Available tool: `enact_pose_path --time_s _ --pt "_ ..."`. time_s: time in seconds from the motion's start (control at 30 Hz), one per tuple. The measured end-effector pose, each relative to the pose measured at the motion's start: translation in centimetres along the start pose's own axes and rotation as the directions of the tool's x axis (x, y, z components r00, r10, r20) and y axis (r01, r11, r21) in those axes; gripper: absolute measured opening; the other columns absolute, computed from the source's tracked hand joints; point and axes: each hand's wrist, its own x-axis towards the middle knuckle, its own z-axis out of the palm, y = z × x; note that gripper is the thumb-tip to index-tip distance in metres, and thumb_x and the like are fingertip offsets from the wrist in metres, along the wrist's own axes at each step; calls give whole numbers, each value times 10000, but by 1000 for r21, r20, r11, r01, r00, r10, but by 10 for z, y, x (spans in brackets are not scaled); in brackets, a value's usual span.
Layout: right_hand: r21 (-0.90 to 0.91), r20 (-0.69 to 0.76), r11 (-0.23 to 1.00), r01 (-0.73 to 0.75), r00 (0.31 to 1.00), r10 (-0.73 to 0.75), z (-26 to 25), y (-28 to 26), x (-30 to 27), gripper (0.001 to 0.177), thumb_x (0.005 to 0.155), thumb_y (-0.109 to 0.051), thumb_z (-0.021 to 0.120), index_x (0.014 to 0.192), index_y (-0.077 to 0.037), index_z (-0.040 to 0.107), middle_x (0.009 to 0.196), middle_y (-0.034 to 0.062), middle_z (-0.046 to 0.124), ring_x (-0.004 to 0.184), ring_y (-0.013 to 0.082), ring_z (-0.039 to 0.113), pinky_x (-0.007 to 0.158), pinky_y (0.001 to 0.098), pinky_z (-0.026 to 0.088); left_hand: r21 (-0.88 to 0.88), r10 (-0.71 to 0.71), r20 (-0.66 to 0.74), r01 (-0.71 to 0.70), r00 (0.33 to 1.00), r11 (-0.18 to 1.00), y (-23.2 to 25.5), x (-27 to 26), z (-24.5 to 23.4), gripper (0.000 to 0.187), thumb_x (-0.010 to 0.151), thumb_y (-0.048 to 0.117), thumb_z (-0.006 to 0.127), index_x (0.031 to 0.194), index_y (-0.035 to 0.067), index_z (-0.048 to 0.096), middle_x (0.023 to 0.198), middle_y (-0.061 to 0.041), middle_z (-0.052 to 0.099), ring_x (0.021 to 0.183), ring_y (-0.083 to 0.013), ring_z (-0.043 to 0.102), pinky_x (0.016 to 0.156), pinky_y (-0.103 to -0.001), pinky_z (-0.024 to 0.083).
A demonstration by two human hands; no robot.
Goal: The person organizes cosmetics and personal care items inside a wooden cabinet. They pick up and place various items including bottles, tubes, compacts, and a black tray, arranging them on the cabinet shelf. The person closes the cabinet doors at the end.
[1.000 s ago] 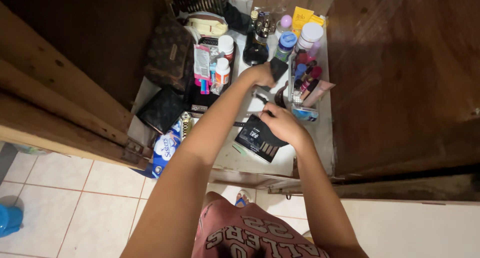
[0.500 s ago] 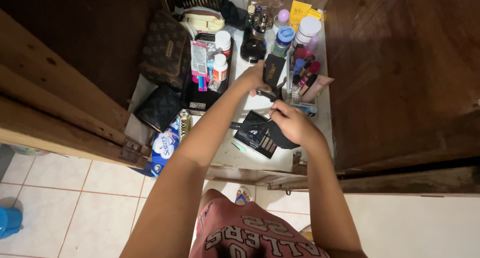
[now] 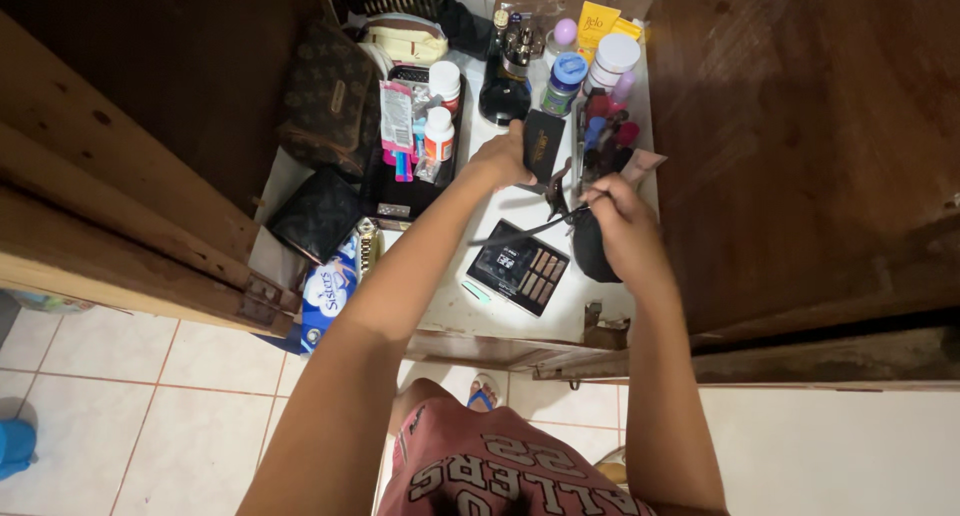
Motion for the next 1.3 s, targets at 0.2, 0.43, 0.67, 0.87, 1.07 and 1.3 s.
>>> enact_pose_path --time_s 0.2,0.43,0.67,0.87,1.07,1.3 --pt "32 -85 997 -74 993 76 -4 9 1 205 969 -224 557 1038 -66 667 983 69 708 924 190 633 847 299 480 288 60 -38 -47 998 956 3 -9 21 1050 730 346 888 1585 362 280 1308 -109 632 1181 -332 633 937 -455 544" --pt "43 -68 999 -17 998 20 -5 8 0 194 975 -203 551 1033 -61 668 991 69 721 940 179 656 866 289 487 407 161 -194 -70 968 911 -2 -8 41 831 851 291 777 1548 82 376 1216 -180 667 1108 -344 677 882 -430 575" --pt "49 -20 997 -59 998 60 -3 6 -1 179 997 -203 560 1023 -56 659 932 63 701 878 166 623 802 294 482 442 245 -282 -101 927 891 -7 2 47 666 891 182 698 1460 -60 448 1115 -232 701 967 -357 727 800 -430 601" --pt "-9 -7 999 -33 999 33 0 2 0 175 987 -202 555 1015 -56 645 902 51 688 846 146 622 780 284 480 420 291 -291 -152 911 895 -8 -5 48 707 855 196 723 1437 -105 459 1054 -212 725 935 -350 731 793 -429 597" --pt "28 82 1000 -2 997 0 8 -3 0 182 1004 -193 528 1006 -49 638 910 81 681 870 161 610 799 283 467 389 302 -361 -152 882 908 -7 -7 50 682 799 236 770 1352 -83 528 1021 -199 725 911 -343 732 774 -425 596" --pt "-48 46 994 -95 994 97 6 2 -3 214 984 -237 536 1030 -61 649 942 99 707 895 199 648 811 315 477 296 252 -508 -108 823 949 21 -46 58 519 780 320 779 1140 -32 655 998 -212 719 837 -358 735 701 -430 597"
